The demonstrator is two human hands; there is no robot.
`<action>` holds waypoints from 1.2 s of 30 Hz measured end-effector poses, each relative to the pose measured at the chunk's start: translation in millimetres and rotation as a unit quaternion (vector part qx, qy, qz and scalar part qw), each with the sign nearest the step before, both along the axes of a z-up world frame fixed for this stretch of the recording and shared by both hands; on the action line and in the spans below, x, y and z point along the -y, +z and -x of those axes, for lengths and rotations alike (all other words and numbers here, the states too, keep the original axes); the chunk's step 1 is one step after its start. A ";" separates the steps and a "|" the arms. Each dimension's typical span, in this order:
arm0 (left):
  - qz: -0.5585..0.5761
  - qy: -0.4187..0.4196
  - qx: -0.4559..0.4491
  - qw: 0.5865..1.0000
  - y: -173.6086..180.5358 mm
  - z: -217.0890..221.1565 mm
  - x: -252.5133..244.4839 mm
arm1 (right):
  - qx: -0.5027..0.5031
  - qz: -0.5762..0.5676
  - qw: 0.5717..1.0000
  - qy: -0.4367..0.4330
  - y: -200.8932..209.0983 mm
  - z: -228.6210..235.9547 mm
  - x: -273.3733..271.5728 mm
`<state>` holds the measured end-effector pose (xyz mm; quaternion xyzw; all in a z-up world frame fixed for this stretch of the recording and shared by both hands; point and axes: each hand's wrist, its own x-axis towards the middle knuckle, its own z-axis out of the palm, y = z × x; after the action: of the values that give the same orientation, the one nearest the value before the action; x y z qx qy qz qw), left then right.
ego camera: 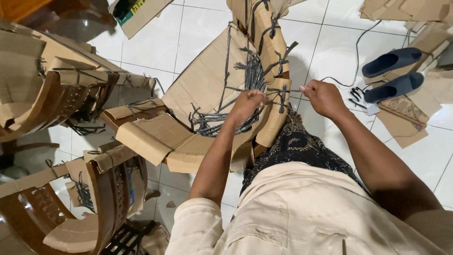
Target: The person is wrapping and tying bundles of thin cardboard strips around the frame of a chair, likely for protection during shipping or as part of the manufacturing process.
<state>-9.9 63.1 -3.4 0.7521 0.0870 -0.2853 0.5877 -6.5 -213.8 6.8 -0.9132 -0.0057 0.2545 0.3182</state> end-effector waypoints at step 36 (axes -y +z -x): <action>0.111 0.029 0.098 0.989 -29.5 -19.6 47.8 | 0.057 -0.177 0.982 -0.036 5.6 -20.8 -35.1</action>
<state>9.7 15.4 -32.8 0.7034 0.0185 -0.2009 0.6816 14.3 -178.7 12.4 -0.8549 -0.0355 0.1854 0.4832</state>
